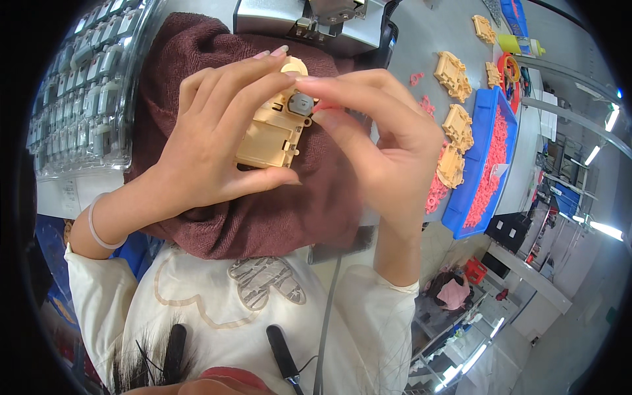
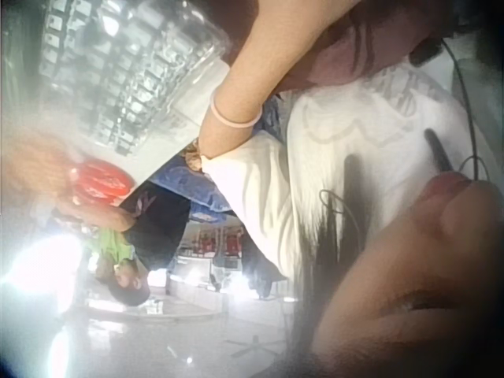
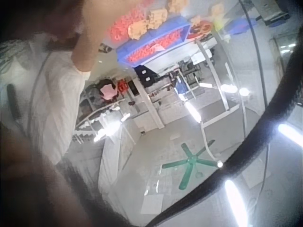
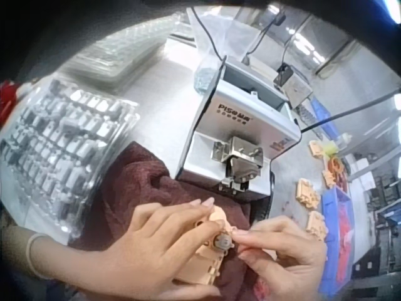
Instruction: Assembling small plastic components into a larger toy housing using an electric screwdriver.
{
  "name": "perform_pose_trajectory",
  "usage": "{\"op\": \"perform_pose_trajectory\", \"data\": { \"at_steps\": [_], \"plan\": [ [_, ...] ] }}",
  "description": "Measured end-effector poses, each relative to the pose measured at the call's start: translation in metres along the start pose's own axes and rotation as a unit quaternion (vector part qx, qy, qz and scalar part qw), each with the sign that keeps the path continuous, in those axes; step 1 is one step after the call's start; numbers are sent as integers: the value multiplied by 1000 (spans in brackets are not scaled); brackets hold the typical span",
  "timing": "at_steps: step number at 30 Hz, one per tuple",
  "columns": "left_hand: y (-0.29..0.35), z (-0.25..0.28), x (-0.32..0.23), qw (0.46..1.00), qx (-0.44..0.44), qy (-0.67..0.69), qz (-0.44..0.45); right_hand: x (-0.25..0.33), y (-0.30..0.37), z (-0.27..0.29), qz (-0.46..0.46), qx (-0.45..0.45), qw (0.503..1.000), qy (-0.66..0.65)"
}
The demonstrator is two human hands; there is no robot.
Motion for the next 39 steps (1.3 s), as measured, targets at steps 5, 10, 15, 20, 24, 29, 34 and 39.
{"op": "perform_pose_trajectory", "data": {
  "at_steps": [5, 10, 15, 20, 24, 29, 34, 39],
  "plan": [
    [2, -1, -5, 1000, -16, -17, 22, -12, 3, -10, -29, -23, 987, -158],
    [2, -1, -5, 999, -15, -24, 33, -24, 7, -14, -21, -37, 997, -65],
    [2, -1, -5, 999, -13, -23, 28, -24, 8, -14, 38, -88, 993, 66],
    [3, -3, -4, 999, -20, -33, 23, -16, 10, -19, 148, -92, 946, 275],
    [3, -3, -3, 999, -26, -34, 27, -13, 7, -27, 203, -87, 904, 366],
    [2, -3, -4, 999, -26, -39, 22, -17, 10, -30, 184, -108, 919, 332],
    [0, -1, -5, 999, -23, -42, 5, -19, 8, -25, 150, -111, 943, 277],
    [-1, 0, -9, 997, -24, -69, 10, -27, 20, 16, 20, -175, 957, 230]
  ]
}}
Point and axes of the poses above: each hand's wrist, its own y-axis away from the middle knuckle, its own z-axis out of the back of the hand, x = y × z, the point moved 4 cm from there along -y, towards the middle knuckle, and after that the axes turned 2 degrees about y, right-handed, at the moved point
